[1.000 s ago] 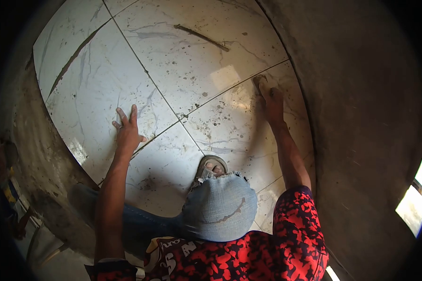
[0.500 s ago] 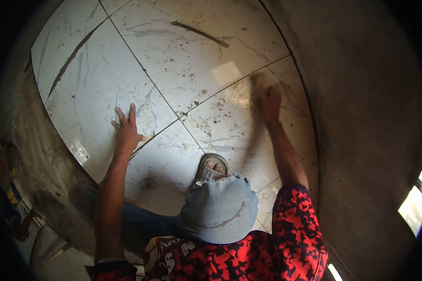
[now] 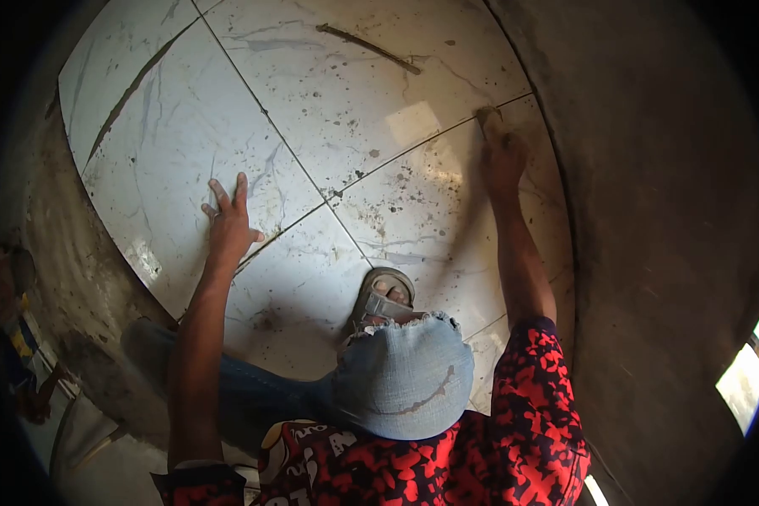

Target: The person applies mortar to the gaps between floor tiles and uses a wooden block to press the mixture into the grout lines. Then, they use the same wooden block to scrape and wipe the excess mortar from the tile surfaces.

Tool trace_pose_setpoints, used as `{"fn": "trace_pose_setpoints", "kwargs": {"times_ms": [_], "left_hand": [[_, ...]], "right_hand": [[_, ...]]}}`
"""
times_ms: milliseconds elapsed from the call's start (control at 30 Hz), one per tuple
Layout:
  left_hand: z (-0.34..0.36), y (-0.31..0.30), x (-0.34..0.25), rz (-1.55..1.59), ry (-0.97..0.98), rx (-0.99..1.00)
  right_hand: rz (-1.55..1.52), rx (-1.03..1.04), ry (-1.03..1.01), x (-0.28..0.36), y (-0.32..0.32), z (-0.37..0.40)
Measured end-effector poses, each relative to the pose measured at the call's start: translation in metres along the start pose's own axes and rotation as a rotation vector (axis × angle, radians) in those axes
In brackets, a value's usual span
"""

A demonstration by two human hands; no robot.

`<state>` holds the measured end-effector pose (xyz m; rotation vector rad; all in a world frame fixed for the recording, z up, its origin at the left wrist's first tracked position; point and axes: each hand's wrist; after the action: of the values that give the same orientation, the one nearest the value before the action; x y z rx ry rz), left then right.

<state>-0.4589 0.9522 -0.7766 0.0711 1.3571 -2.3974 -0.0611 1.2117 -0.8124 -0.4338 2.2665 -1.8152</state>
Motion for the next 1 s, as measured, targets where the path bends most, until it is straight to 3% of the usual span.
{"fn": "trace_pose_setpoints", "kwargs": {"times_ms": [67,100,133,200,267,300,367,400,433,467,533,600,633,667,700,800,833,867,933,1000], "left_hand": [[-0.004,-0.006,-0.003,0.039,-0.077,0.060],[-0.005,0.002,0.003,0.029,-0.061,0.025],[-0.006,0.006,0.006,0.015,-0.044,-0.006],[-0.007,-0.006,-0.002,0.048,-0.074,0.030],[-0.002,-0.002,-0.001,0.080,-0.109,0.091],[0.000,0.003,0.002,0.066,-0.078,0.043],[-0.005,-0.001,-0.001,0.054,-0.041,-0.038],[-0.003,-0.006,-0.005,0.085,-0.074,0.016],[-0.004,-0.012,-0.007,0.112,-0.104,0.074],[-0.007,-0.007,-0.001,0.111,-0.103,0.071],[-0.006,0.015,0.014,0.004,0.041,-0.080],[-0.002,0.001,0.002,-0.005,-0.012,0.011],[-0.006,-0.007,-0.003,-0.012,-0.059,0.078],[-0.006,-0.005,-0.002,-0.006,-0.063,0.069],[-0.006,-0.003,-0.001,0.008,-0.051,0.031],[-0.005,0.003,0.005,0.015,-0.025,-0.003],[-0.005,0.004,0.006,0.017,-0.022,-0.014],[-0.003,0.006,0.006,0.017,-0.027,-0.006],[-0.006,0.003,0.003,0.025,-0.061,0.007],[-0.006,-0.004,-0.002,0.044,-0.081,0.030]], "right_hand": [[-0.558,0.645,0.728,0.046,-0.027,-0.003],[-0.551,0.396,0.418,0.057,-0.006,0.031],[-0.580,0.096,0.117,0.087,-0.036,0.042],[-0.588,0.534,0.403,0.055,-0.010,0.028],[-0.173,0.580,0.332,0.035,-0.020,-0.002],[-0.170,0.597,0.335,0.037,-0.020,0.010],[-0.216,0.444,0.220,0.046,-0.016,0.022],[-0.241,0.361,0.156,0.053,-0.011,0.026],[-0.275,0.123,0.219,0.065,0.000,0.041],[-0.276,0.120,0.219,0.050,0.007,0.035],[0.058,0.253,0.062,0.011,0.008,0.006],[-0.078,0.207,0.154,0.009,-0.002,-0.005],[-0.005,0.155,0.067,0.014,0.000,0.001],[0.068,0.104,-0.029,0.021,0.001,0.006],[-0.141,0.215,0.089,0.045,-0.020,0.013],[-0.019,0.207,-0.046,0.008,0.002,-0.007],[-0.036,0.254,0.133,0.005,0.002,-0.017],[-0.040,0.263,0.132,0.009,0.005,-0.009],[-0.042,0.084,0.012,0.026,0.000,0.001],[-0.189,0.153,0.072,0.038,-0.008,0.010]]}}
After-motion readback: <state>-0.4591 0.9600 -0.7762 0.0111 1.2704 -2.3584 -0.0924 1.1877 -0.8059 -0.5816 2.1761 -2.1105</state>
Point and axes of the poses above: each hand's wrist, its own z-axis away from the middle knuckle, its own y-axis out of the palm, x = y × z, and after that the axes turned 14 degrees about y, right-handed
